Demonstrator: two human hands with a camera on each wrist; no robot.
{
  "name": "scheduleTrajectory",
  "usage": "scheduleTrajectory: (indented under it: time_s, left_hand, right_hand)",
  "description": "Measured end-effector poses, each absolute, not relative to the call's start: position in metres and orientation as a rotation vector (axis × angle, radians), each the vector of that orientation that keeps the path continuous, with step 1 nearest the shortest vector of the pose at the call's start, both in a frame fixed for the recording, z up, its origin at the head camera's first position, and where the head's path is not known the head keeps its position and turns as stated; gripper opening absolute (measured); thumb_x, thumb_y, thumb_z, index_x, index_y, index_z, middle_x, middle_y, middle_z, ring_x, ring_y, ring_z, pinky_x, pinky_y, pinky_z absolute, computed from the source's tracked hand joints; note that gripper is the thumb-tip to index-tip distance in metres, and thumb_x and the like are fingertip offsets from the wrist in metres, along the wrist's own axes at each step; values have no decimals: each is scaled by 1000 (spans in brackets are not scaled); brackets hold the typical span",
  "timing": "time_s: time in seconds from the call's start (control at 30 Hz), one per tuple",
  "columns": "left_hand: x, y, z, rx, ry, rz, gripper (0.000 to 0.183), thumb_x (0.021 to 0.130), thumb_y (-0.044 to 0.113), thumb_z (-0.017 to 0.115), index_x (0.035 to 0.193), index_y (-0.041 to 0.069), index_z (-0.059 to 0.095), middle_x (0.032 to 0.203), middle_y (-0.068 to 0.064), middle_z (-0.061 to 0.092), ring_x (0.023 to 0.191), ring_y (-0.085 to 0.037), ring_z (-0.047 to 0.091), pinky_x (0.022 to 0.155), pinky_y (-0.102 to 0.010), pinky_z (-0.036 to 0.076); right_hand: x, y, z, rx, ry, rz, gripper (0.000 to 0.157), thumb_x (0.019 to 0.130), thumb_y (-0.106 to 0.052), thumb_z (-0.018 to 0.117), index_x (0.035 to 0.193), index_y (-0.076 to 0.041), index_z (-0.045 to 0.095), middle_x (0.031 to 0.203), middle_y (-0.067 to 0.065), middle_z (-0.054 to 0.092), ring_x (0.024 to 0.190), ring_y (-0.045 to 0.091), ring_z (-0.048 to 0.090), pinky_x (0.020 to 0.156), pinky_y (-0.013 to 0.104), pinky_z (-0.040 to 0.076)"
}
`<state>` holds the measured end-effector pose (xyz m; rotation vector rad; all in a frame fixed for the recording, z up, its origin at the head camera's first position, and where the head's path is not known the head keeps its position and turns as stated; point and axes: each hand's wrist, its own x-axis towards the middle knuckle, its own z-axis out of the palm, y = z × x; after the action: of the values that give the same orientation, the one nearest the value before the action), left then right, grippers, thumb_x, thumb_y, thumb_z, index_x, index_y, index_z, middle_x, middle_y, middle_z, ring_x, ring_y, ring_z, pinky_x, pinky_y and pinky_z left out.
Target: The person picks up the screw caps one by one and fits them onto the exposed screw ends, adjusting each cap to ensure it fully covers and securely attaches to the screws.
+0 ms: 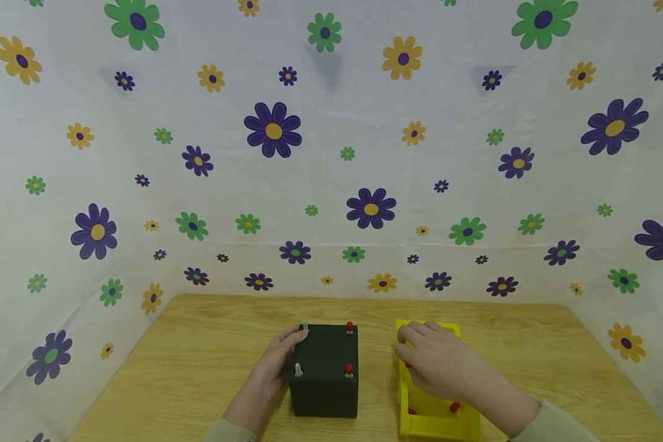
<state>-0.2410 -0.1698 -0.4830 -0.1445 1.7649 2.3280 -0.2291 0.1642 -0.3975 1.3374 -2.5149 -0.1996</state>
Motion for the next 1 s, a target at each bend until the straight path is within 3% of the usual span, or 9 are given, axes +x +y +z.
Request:
scheduleTrajectory:
  time_s: [0.17, 0.53, 1.0]
  left_hand:
    - [-241, -169, -483, -162, 1774, 2325, 19, 105, 20, 59, 122, 16, 67, 93, 14, 77, 86, -1, 73, 80, -21, 58]
    - [-240, -168, -484, -203, 1795, 2332, 38, 105, 20, 60, 140, 5, 58, 93, 14, 77, 87, -1, 72, 81, -21, 58]
    - [-242, -169, -484, -182, 1804, 2317, 22, 105, 21, 60, 125, 14, 67, 91, 14, 77, 83, 0, 72, 79, -21, 58]
  right_hand:
    - [-228, 161, -397, 1348, -2490, -189, 12, 92, -19, 77, 104, -18, 73, 110, -1, 69, 95, 17, 58, 86, 32, 54]
    - [-226, 156, -393, 1373, -2491, -186, 16, 94, -22, 78, 108, -18, 73, 115, 1, 70, 100, 19, 62, 89, 35, 55]
    - [-221, 151, -392, 1395, -2422, -179, 15, 93, -21, 78, 107, -18, 72, 115, 0, 70, 101, 18, 62, 87, 31, 54]
